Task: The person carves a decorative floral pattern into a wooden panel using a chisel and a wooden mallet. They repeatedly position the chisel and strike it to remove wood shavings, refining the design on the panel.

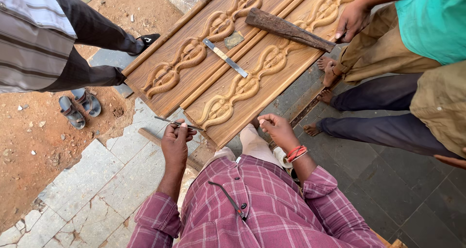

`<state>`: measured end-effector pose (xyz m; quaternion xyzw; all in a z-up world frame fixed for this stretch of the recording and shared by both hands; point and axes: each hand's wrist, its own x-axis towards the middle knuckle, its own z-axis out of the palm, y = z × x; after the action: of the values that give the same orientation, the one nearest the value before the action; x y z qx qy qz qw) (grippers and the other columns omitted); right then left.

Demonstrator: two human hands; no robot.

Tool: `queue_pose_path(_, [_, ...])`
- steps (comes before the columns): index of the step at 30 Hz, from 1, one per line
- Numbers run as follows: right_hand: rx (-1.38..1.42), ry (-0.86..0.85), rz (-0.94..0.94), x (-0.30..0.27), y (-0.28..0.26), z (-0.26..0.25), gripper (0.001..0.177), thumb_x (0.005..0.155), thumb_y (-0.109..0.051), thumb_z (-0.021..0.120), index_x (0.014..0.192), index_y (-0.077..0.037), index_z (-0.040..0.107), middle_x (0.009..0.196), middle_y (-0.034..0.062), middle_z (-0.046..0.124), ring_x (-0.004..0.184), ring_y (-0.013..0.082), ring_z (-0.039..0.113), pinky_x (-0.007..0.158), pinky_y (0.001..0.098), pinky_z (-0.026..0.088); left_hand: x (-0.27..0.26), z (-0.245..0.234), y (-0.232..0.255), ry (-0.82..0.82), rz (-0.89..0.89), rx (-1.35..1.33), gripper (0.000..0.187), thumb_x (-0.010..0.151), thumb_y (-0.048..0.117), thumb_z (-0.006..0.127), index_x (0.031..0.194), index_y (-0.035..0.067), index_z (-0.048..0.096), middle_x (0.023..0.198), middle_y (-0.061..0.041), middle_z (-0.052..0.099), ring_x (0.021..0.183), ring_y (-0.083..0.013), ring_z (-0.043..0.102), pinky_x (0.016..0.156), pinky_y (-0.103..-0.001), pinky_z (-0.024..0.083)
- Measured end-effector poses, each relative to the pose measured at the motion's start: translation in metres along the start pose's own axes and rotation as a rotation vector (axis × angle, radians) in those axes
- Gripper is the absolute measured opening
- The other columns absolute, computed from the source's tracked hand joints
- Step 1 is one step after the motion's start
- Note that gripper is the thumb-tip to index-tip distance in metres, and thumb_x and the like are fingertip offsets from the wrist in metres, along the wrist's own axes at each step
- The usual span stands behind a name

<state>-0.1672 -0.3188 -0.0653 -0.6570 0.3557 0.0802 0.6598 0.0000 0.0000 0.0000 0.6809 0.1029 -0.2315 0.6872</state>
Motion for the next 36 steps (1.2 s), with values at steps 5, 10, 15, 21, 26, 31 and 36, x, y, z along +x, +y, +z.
queue_pose_path(5, [-0.814, -0.022, -0.636, -0.028, -0.085, 0.045, 0.019, 0.099, -0.022, 0.066, 0.11, -0.01, 0.074, 0.11, 0.0073, 0.073, 0.105, 0.0274, 0.069, 0.096, 0.0438, 0.057, -0.005, -0.004, 0.011, 0.009, -0.006, 0.033, 0.031, 0.105, 0.021, 0.06, 0.128, 0.001, 0.062, 0.093, -0.007, 0.075, 0.087, -0.0135, 0.074, 0.073, -0.025, 0.055])
queue_pose_path(10, [-1.105, -0.026, -0.864, -0.018, -0.126, 0.12, 0.034, 0.097, -0.032, 0.064, 0.118, -0.005, 0.068, 0.149, 0.0215, 0.046, 0.143, 0.0365, 0.04, 0.116, 0.0541, 0.031, -0.008, -0.01, 0.012, 0.015, -0.008, 0.023, 0.031, 0.104, 0.022, 0.06, 0.127, 0.001, 0.062, 0.094, -0.008, 0.076, 0.086, -0.0134, 0.074, 0.073, -0.025, 0.056])
queue_pose_path(15, [-1.215, -0.151, -0.698, -0.008, -0.134, 0.143, 0.043, 0.094, -0.046, 0.063, 0.111, -0.007, 0.068, 0.16, 0.0272, 0.03, 0.153, 0.0396, 0.018, 0.125, 0.0573, 0.015, -0.014, -0.024, 0.005, 0.035, -0.012, 0.024, 0.031, 0.104, 0.021, 0.061, 0.127, 0.001, 0.062, 0.096, -0.009, 0.077, 0.086, -0.013, 0.074, 0.073, -0.025, 0.056])
queue_pose_path(21, [-0.912, -0.221, -0.558, 0.017, -0.127, 0.139, 0.034, 0.098, -0.042, 0.062, 0.107, -0.013, 0.075, 0.167, 0.0286, 0.013, 0.156, 0.0417, 0.003, 0.123, 0.06, 0.002, -0.02, -0.037, -0.005, 0.078, -0.058, -0.003, 0.031, 0.103, 0.021, 0.062, 0.127, 0.0, 0.063, 0.095, -0.01, 0.077, 0.084, -0.0127, 0.073, 0.073, -0.024, 0.055])
queue_pose_path(26, [-1.054, -0.27, -0.517, 0.014, -0.113, 0.141, 0.035, 0.092, -0.043, 0.066, 0.102, -0.011, 0.074, 0.169, 0.0238, 0.016, 0.158, 0.0366, 0.004, 0.126, 0.0547, 0.003, -0.014, -0.036, -0.005, 0.039, -0.058, -0.008, 0.03, 0.104, 0.021, 0.061, 0.126, 0.001, 0.063, 0.093, -0.008, 0.075, 0.084, -0.0124, 0.072, 0.073, -0.024, 0.054])
queue_pose_path(31, [-0.443, 0.064, -0.52, 0.039, -0.115, 0.11, 0.02, 0.098, -0.025, 0.063, 0.109, -0.009, 0.071, 0.141, 0.016, 0.06, 0.132, 0.0321, 0.055, 0.113, 0.0421, 0.044, -0.011, -0.032, 0.002, -0.016, -0.057, 0.046, 0.03, 0.104, 0.02, 0.06, 0.126, 0.001, 0.064, 0.091, -0.006, 0.076, 0.084, -0.0113, 0.072, 0.072, -0.024, 0.054])
queue_pose_path(36, [-0.992, 0.417, -0.751, 0.078, -0.148, 0.073, 0.023, 0.098, -0.011, 0.066, 0.118, -0.001, 0.069, 0.117, 0.017, 0.072, 0.096, 0.0315, 0.067, 0.083, 0.0417, 0.055, -0.01, -0.026, 0.0, -0.065, -0.054, 0.037, 0.031, 0.103, 0.019, 0.061, 0.127, 0.0, 0.063, 0.09, -0.006, 0.075, 0.083, -0.0104, 0.071, 0.072, -0.024, 0.053])
